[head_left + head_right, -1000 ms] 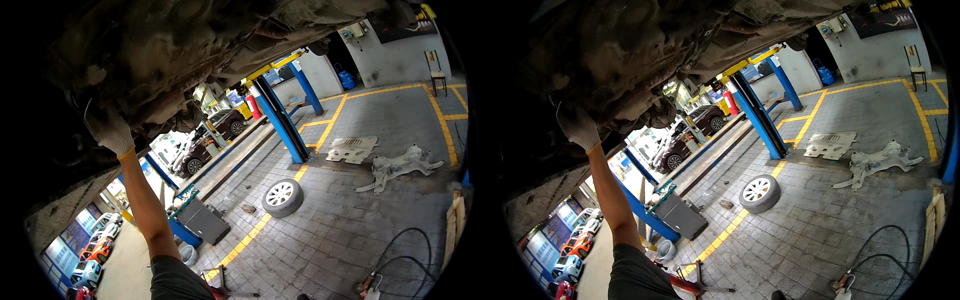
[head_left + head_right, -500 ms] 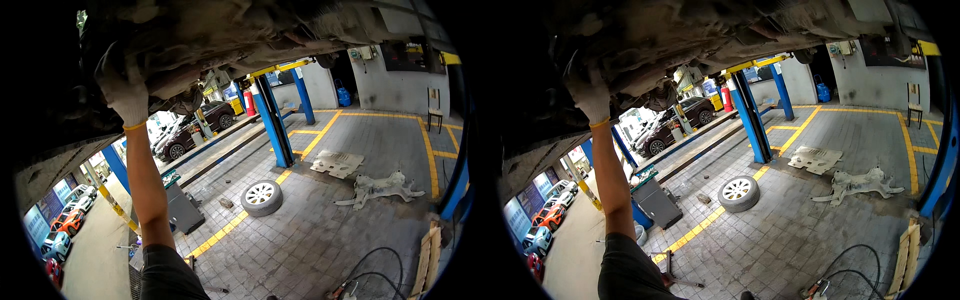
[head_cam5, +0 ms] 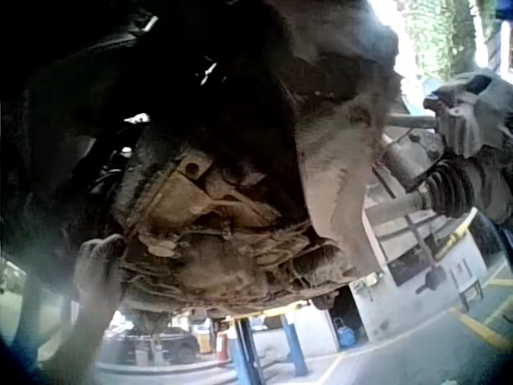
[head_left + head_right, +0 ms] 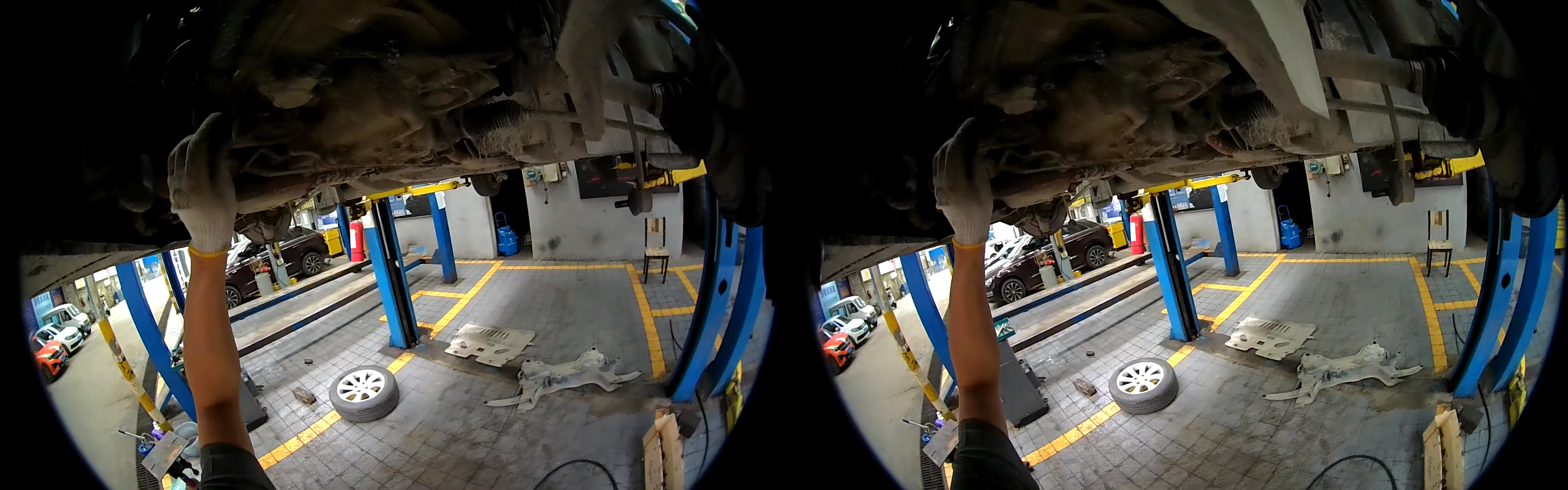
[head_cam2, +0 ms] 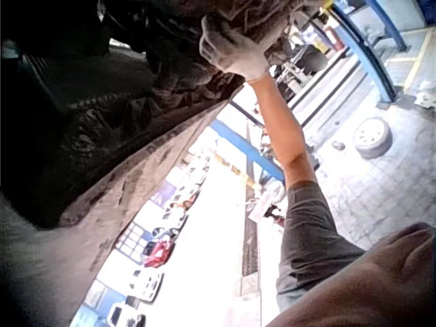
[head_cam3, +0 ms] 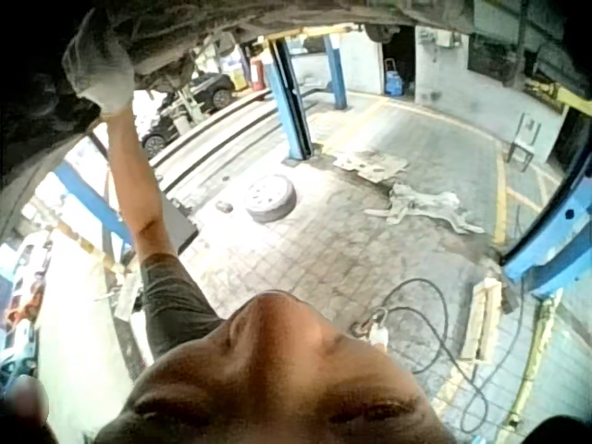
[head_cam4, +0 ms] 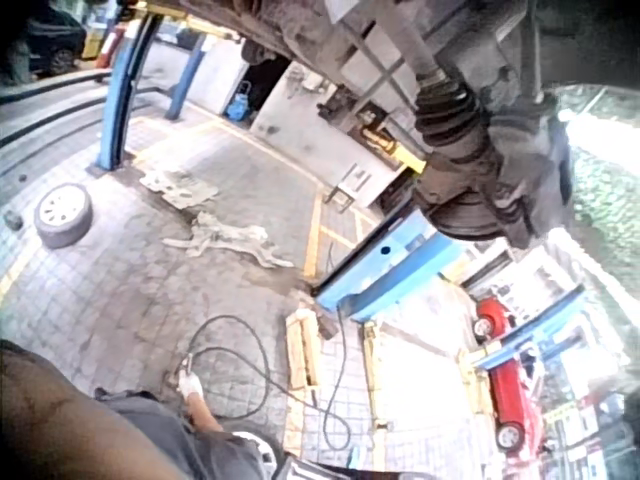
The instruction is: The person removes a large underbody shield from a lifted vehicle, places it on the floor, then retrieves a socket wrench from a tool cart and uses it to loosen and remove bolts from the underside of the car. The person continues to remove fasteners and components from the undercarriage.
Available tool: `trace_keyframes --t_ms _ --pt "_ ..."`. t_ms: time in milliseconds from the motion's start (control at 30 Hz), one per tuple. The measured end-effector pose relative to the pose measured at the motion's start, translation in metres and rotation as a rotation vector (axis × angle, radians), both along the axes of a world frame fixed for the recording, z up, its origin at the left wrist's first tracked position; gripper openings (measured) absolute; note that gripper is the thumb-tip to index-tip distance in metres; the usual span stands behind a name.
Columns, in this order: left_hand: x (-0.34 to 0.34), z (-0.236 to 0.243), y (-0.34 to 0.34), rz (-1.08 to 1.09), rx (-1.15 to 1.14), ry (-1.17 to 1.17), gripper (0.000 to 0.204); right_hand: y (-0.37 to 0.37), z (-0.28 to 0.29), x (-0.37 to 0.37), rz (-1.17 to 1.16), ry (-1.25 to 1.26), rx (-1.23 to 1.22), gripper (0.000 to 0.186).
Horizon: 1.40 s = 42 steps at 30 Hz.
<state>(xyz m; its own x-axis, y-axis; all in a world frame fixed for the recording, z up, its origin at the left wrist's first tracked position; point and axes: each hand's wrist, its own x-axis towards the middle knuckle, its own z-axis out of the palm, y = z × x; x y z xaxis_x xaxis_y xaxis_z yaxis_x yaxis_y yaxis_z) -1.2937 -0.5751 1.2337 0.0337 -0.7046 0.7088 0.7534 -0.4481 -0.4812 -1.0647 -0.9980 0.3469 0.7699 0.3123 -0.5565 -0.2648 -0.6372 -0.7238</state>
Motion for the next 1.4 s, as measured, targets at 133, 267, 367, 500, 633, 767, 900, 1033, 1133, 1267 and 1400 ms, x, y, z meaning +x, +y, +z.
trace_keyframes --t_ms 133,267,367,500,633,767,900,1033,1133,1267,1400 --pt "0.005 -0.003 0.004 0.216 0.0 -0.124 0.035 -0.001 0.021 -0.001 0.002 0.064 -0.017 0.088" --pt "0.006 -0.005 -0.004 0.264 0.058 -0.145 0.029 0.005 0.03 0.0 0.041 0.105 -0.05 0.092" --pt "0.005 0.0 -0.009 0.069 0.03 -0.104 0.024 0.009 0.022 -0.001 0.081 0.044 -0.039 0.09" --pt "0.009 0.0 -0.007 -0.164 -0.173 -0.105 0.023 0.017 0.012 0.008 0.107 -0.018 -0.03 0.088" --pt "0.009 -0.004 -0.009 0.002 -0.001 -0.132 0.026 0.027 0.006 0.012 0.128 -0.072 -0.019 0.085" --pt "0.012 -0.005 -0.009 -0.239 -0.161 -0.143 0.024 0.035 0.0 0.018 0.151 -0.115 -0.011 0.083" --pt "0.011 -0.005 -0.007 -0.081 -0.018 -0.154 0.025 0.04 0.0 0.028 0.179 -0.164 -0.005 0.081" --pt "0.009 -0.005 -0.004 -0.163 -0.006 -0.149 0.026 0.04 -0.003 0.035 0.205 -0.211 -0.017 0.079" --pt "0.006 -0.004 -0.002 -0.204 -0.056 -0.109 0.027 0.047 -0.008 0.038 0.244 -0.229 -0.023 0.077" --pt "0.005 -0.004 -0.007 -0.209 -0.092 -0.068 0.027 0.048 -0.009 0.041 0.272 -0.247 -0.032 0.075" --pt "0.001 -0.007 0.003 -0.105 -0.164 -0.092 0.03 0.053 -0.012 0.042 0.303 -0.259 -0.028 0.072"
